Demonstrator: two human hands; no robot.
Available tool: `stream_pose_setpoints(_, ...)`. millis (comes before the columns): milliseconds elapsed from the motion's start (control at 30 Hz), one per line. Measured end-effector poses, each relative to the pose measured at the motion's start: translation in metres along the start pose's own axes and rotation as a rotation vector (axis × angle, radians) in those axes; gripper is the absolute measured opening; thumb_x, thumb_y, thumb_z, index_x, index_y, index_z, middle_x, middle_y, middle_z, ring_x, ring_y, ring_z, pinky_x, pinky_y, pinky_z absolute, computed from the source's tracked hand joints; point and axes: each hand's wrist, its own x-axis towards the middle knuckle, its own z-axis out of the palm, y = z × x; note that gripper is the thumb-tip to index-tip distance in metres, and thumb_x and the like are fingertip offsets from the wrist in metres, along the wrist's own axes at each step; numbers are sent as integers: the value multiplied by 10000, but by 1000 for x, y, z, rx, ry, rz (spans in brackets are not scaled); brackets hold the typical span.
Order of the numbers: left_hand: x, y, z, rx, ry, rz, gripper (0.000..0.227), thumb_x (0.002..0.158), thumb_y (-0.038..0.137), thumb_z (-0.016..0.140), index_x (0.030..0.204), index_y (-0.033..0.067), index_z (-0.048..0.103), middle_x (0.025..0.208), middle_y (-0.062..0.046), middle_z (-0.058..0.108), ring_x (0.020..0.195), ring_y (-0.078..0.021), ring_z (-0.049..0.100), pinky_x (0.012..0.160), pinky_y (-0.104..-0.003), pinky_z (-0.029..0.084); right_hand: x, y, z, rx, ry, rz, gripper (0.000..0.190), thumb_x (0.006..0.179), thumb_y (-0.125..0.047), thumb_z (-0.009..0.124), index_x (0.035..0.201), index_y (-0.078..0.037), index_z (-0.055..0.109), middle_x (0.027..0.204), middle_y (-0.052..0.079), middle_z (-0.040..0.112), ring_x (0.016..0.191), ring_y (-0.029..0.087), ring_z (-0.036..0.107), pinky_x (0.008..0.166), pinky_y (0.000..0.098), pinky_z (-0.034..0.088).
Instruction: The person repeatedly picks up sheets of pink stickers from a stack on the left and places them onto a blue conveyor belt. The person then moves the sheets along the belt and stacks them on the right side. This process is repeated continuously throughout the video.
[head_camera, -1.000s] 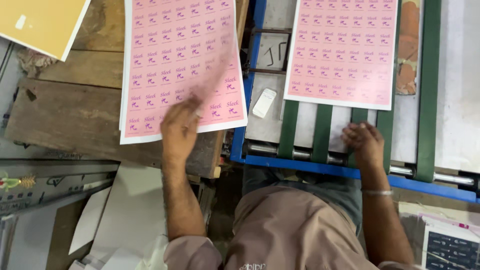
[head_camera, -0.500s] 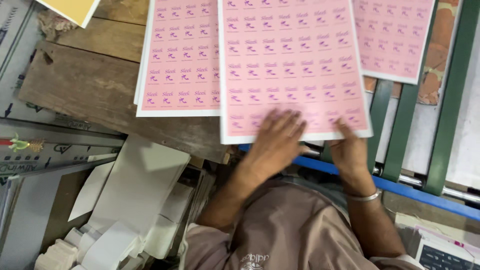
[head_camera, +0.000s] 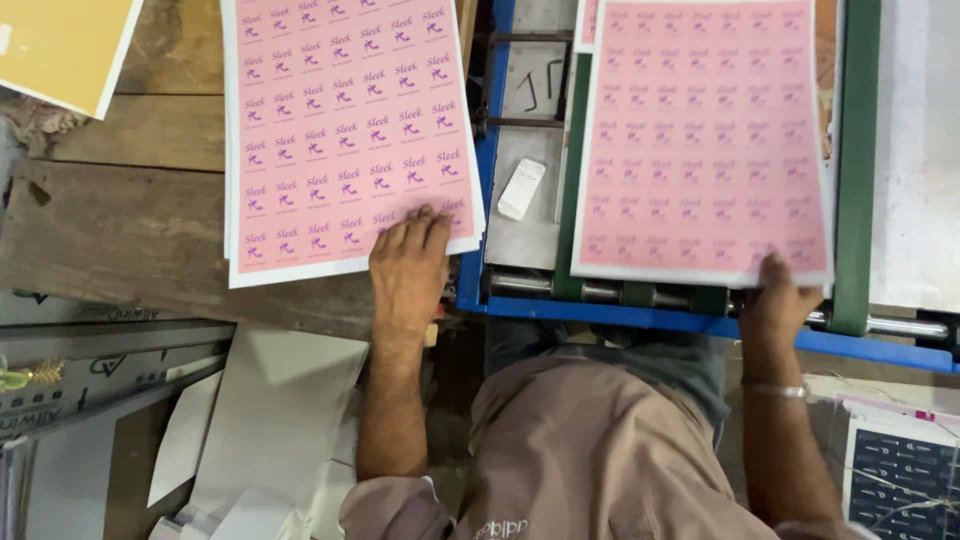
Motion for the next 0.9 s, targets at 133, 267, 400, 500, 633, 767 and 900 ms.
stream_pose_setpoints(133, 1, 1, -1, -27, 2, -24, 376, 795, 47, 769, 1167, 83, 726, 1191, -86, 722, 1066, -269, 687, 931, -416, 558, -49, 18, -31, -15, -115, -72, 316, 1021, 21, 659, 1321, 60, 569, 1224, 98, 660, 1078, 170, 667, 956, 286, 573)
stream_pose_setpoints(267, 2, 3, -3, -50, 0, -24, 409, 739, 56, 785, 1143, 76, 731, 1166, -91, 728, 1027, -283, 682, 893, -423, 551, -58, 33, -36, -71, -88, -94, 275, 1010, -27, 695, 1266, 43, 624, 1183, 75, 681, 1044, 141, 649, 935, 270, 547)
stream_pose_setpoints(400, 3, 5, -3, -59, 7, -47, 379, 769, 58, 797, 1141, 86, 729, 1164, -78, 730, 1034, -270, 678, 901, -417, 548, -20, 54, -20, -54, -36, -91, 337, 1008, -68, 730, 1275, 42, 557, 1186, 100, 653, 1038, 159, 637, 914, 297, 551)
stream_pose_setpoints(500, 3, 6, -1, -57, 13, -50, 358, 792, 69, 807, 1140, 89, 726, 1168, -77, 729, 1034, -266, 675, 903, -414, 547, 14, 77, -7, -59, -9, -119, 453, 1037, -107, 749, 1352, 69, 476, 1260, 127, 623, 1088, 166, 625, 935, 313, 558)
stream_pose_setpoints(633, 4, 6, -5, -61, -18, -67, 386, 758, 92, 821, 1133, 88, 727, 1162, -78, 728, 1033, -275, 672, 899, -419, 542, 55, 93, 14, -98, -19, -196, 539, 1083, -156, 745, 1434, 94, 421, 1360, 161, 609, 1183, 194, 631, 1011, 328, 557)
stream_pose_setpoints(767, 10, 5, -15, -99, -111, -83, 465, 728, 147, 846, 1173, 91, 723, 1168, -80, 725, 1043, -280, 664, 922, -429, 532, 67, 81, 34, 27, -52, 67, 460, 998, -185, 698, 1335, 3, 449, 1211, 124, 646, 1044, 222, 691, 827, 376, 627)
stream_pose_setpoints(900, 13, -5, -25, -197, -267, -98, 574, 727, 249, 876, 1252, 92, 704, 1220, -97, 716, 1098, -267, 653, 974, -417, 512, 56, 54, 38, -1, -244, 245, 359, 1077, -186, 597, 1323, 63, 519, 1139, 169, 663, 986, 288, 717, 814, 432, 666)
